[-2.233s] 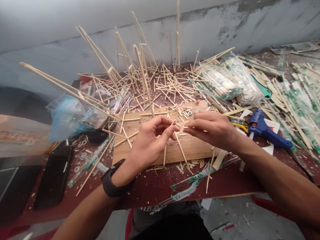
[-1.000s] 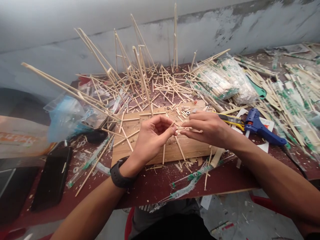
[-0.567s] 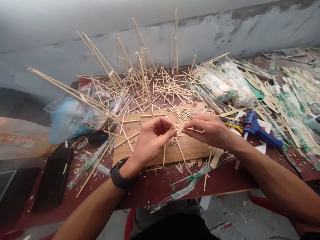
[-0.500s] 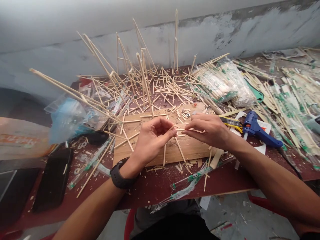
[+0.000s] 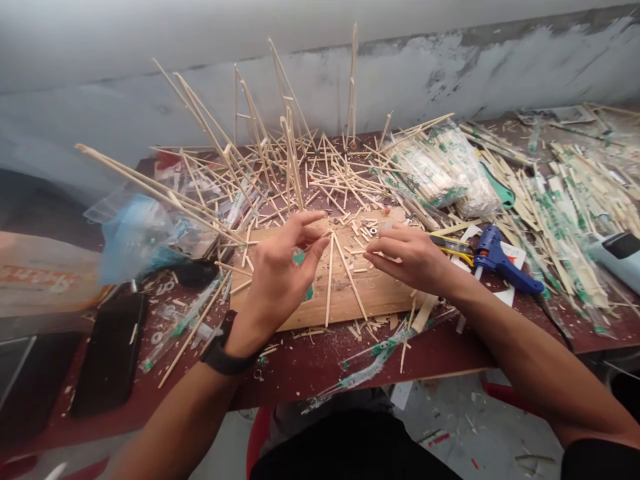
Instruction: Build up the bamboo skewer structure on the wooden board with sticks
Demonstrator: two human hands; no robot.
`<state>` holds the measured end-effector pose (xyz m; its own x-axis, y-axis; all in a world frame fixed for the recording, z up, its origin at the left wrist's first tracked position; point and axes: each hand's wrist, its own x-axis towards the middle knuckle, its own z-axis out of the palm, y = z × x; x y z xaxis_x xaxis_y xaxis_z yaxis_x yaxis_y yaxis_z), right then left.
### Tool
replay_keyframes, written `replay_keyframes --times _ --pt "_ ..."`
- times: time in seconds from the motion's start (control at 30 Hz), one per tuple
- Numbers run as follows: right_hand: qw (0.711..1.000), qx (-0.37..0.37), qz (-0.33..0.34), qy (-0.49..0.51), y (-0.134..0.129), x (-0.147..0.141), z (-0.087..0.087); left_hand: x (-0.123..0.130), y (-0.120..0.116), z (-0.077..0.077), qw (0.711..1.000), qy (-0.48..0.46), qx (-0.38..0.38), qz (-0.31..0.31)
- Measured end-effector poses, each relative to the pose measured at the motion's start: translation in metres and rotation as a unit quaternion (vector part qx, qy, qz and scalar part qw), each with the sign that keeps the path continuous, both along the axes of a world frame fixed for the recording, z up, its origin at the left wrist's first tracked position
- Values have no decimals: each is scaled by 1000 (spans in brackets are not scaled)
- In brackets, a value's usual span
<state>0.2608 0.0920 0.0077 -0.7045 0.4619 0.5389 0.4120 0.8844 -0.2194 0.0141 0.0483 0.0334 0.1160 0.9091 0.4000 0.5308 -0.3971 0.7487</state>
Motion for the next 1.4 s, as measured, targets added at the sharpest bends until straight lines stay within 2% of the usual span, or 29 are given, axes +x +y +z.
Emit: replay_keyframes --times 0.07,0.13,0.3,0.4,0.47,0.53,0.63,0.77,1.0,1.23,1.4 --pt "1000 -1 1 -9 0 0 0 -8 -5 4 995 86 44 -7" --pt "1000 4 5 -18 0 -1 -1 -15 -15 4 984 170 56 -15" --pt "998 31 4 -57 -2 -6 -3 -31 -45 -12 914 401 62 13" --pt "996 40 7 -74 -4 -9 -4 -34 -53 -17 889 452 69 22" --pt "996 37 10 -84 -6 -11 -4 -33 -52 -15 895 438 81 23" --pt "995 30 16 -98 -9 -12 -2 -29 -47 -10 913 397 90 8" --pt "992 31 20 -119 -12 -13 3 -18 -36 -3 943 317 77 -66" --pt "991 54 6 -126 -14 -17 3 -2 -18 -4 941 312 39 -123" --pt "992 29 11 -125 -10 -21 -10 8 -2 -21 955 272 5 -123" --pt "994 16 -4 -106 -10 -23 -9 6 1 -26 958 256 -3 -127" --pt "995 5 -38 -88 -10 -24 -9 7 2 -30 957 268 -1 -116"
